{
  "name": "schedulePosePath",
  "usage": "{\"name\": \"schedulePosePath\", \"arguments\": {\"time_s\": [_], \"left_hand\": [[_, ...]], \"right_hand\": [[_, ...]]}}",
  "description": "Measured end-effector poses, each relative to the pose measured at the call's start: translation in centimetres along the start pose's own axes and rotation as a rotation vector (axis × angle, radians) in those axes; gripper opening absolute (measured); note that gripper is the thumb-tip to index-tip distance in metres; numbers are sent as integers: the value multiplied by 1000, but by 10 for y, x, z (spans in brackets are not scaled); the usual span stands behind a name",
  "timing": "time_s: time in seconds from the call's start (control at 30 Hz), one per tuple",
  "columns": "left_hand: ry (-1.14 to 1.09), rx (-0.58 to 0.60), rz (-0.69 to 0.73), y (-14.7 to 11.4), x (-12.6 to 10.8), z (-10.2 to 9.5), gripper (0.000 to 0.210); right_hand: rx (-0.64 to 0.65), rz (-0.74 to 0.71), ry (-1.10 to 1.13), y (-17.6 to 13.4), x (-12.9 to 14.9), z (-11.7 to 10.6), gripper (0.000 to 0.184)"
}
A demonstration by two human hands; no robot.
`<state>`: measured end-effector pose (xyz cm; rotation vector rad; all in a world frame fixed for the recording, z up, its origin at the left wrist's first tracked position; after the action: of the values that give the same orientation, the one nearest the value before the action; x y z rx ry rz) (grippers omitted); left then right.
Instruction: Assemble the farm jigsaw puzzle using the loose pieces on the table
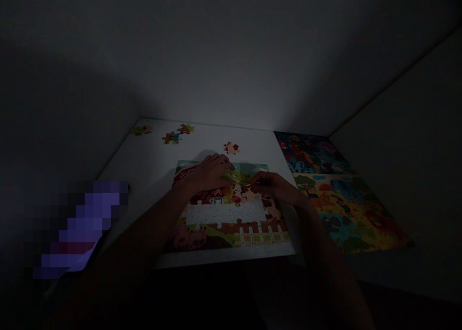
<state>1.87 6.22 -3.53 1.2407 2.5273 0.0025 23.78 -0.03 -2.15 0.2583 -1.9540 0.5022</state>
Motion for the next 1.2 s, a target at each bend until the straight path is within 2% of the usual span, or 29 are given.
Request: {"name": "schedulePosePath", "arguments": {"time_s": [0.2, 0.5, 0.67, 0.83, 1.07, 1.2], "left_hand": [[11, 15, -8, 0, -2, -2, 43], [41, 9, -1, 1, 0, 0, 43], [44, 8, 14, 1, 0, 0, 44], [49, -4, 22, 1, 2, 3, 45], [46, -16, 29, 0, 3, 5, 45], [55, -15, 28, 0, 4, 5, 44]], "right_hand": [[-19, 15, -13, 0, -2, 3, 19], [-49, 3, -160, -2, -9, 4, 19], [-30, 116, -176, -6, 3, 9, 22], [-16, 143, -183, -9, 10, 13, 24], [-44, 35, -355, -10, 4, 12, 32], [-42, 25, -421, -12, 2, 12, 32]]}}
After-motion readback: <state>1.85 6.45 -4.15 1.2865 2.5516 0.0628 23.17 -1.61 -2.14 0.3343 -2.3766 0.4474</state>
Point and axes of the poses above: each hand's wrist, its own y-axis towards the middle knuckle, its own z-axis out of the palm, x = y × z, the point moved 3 cm from there along y, towards the middle knuckle, and after that the axes turned 3 degrees about z, right-handed, at the moved point
